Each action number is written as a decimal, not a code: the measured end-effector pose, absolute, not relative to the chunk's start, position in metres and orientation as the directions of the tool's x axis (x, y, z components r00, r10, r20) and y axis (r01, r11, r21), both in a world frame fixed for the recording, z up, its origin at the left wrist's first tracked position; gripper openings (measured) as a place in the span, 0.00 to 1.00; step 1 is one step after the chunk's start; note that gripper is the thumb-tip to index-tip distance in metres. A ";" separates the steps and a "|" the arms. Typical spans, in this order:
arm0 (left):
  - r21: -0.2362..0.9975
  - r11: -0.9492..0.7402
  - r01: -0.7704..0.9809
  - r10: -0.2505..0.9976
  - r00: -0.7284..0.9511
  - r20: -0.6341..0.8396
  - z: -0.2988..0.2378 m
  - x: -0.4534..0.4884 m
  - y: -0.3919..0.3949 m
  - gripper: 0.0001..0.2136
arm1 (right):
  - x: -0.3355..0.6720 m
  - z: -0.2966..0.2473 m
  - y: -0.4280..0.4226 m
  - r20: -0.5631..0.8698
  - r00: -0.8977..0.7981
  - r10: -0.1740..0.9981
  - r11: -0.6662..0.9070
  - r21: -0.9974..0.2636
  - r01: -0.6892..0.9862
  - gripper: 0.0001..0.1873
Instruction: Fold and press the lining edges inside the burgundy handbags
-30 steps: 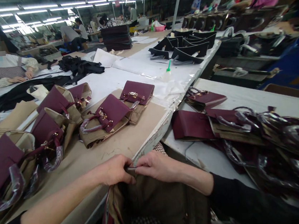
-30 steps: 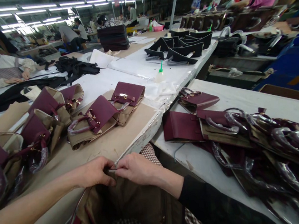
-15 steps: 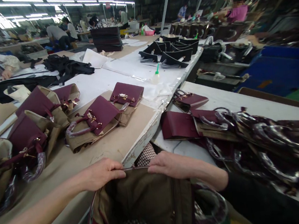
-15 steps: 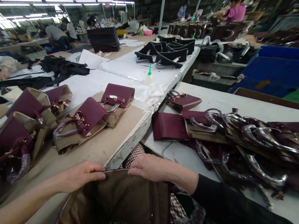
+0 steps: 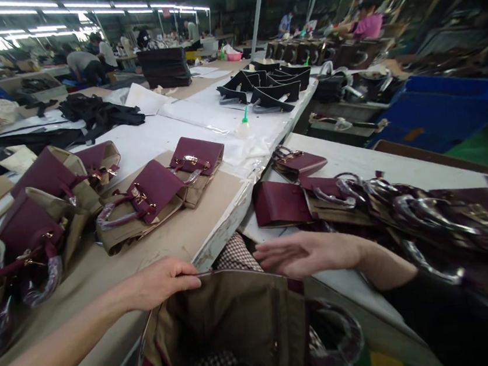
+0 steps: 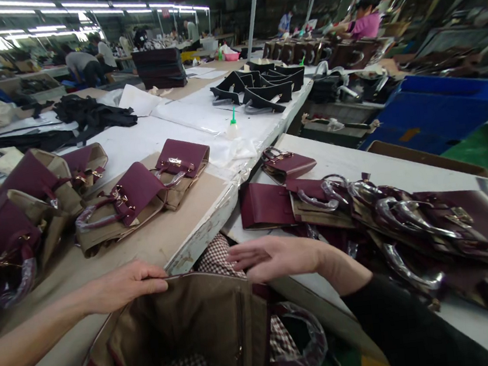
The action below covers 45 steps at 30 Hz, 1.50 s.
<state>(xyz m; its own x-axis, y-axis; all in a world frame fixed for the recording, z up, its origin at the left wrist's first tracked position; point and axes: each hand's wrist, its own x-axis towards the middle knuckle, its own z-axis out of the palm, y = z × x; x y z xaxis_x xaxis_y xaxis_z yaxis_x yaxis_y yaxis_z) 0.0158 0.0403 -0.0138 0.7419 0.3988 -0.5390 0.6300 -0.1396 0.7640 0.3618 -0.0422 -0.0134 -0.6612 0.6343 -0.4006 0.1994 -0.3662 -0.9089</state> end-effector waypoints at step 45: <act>0.725 -0.308 0.616 0.436 0.769 -0.468 -0.011 0.033 0.044 0.15 | 0.302 -0.062 0.029 -0.381 -0.815 0.435 -0.254 -0.921 0.295 0.22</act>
<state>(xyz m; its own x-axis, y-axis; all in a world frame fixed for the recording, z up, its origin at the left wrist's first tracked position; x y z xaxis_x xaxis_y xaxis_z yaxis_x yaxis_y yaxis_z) 0.0329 0.0436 -0.0113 0.7688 0.4361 -0.4676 0.6159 -0.3084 0.7250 0.3024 0.0294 -0.0616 -0.8155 0.4355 -0.3812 0.2951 -0.2537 -0.9212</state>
